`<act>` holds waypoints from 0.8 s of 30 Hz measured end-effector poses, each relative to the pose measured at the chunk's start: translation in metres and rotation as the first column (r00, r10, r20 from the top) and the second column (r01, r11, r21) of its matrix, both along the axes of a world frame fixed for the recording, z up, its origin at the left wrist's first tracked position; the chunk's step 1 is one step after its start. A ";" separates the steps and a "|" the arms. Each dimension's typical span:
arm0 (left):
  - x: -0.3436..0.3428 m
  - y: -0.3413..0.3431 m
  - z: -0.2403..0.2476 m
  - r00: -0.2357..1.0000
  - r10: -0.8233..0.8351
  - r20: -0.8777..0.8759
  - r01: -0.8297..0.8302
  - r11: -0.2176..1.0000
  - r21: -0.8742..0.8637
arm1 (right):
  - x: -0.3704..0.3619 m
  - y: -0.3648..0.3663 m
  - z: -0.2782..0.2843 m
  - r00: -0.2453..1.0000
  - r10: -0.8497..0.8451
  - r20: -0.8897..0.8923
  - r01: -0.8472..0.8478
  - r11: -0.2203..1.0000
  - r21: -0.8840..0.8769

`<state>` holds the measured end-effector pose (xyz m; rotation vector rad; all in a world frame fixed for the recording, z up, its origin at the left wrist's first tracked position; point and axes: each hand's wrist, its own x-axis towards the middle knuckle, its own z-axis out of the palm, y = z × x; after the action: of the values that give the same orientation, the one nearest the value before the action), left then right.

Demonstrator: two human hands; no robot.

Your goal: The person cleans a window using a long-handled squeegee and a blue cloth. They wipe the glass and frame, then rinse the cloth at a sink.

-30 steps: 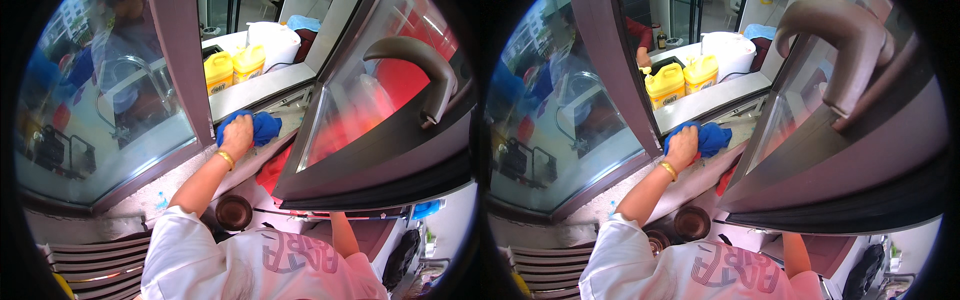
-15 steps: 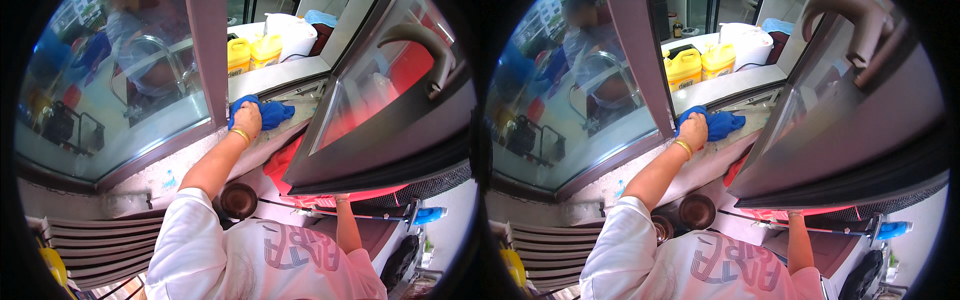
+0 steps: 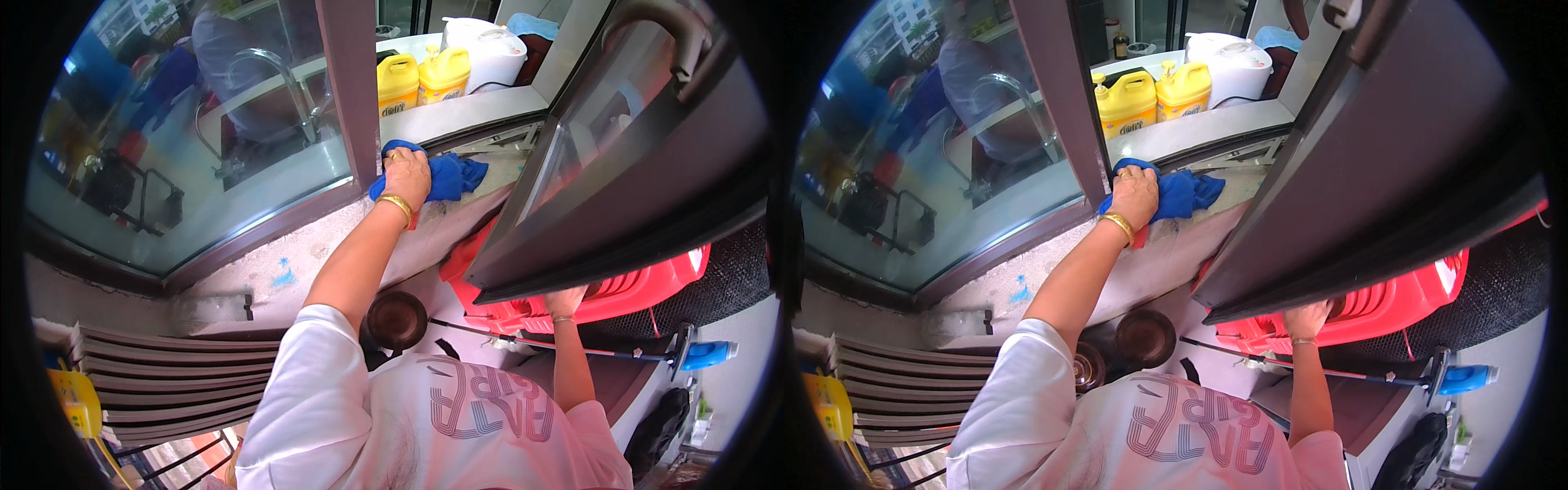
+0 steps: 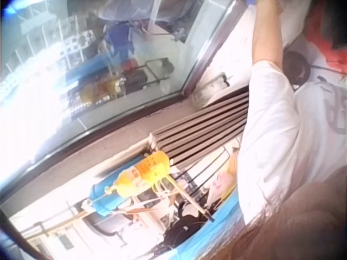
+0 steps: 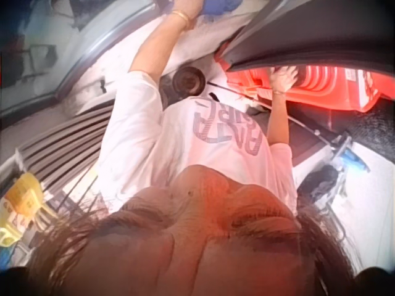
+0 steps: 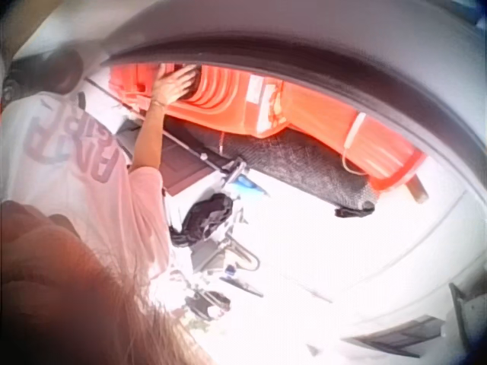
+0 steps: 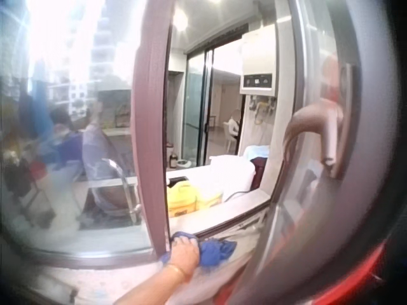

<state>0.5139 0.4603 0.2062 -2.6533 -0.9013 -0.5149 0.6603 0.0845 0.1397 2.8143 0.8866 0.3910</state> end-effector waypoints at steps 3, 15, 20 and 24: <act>-0.013 -0.013 -0.005 0.994 -0.058 0.095 0.082 0.957 -0.277 | -0.006 0.009 0.016 0.999 -0.032 -0.005 0.032 0.994 0.108; -0.133 -0.141 0.016 0.462 0.387 0.798 0.808 0.189 -0.559 | -0.194 0.053 0.057 0.249 0.866 -0.433 0.205 0.390 0.898; -0.181 -0.158 0.020 0.554 0.383 0.739 0.792 0.030 -0.610 | -0.224 0.145 0.075 -0.054 0.963 -0.263 0.882 0.169 0.439; -0.207 -0.117 0.016 0.709 0.064 0.703 0.702 0.032 -0.711 | -0.212 0.193 0.062 0.022 0.927 -0.374 0.861 0.173 0.479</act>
<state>0.3070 0.3430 0.2220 -4.2627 -0.8287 -1.2959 0.4478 0.2779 0.2018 3.4700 0.9526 -3.4269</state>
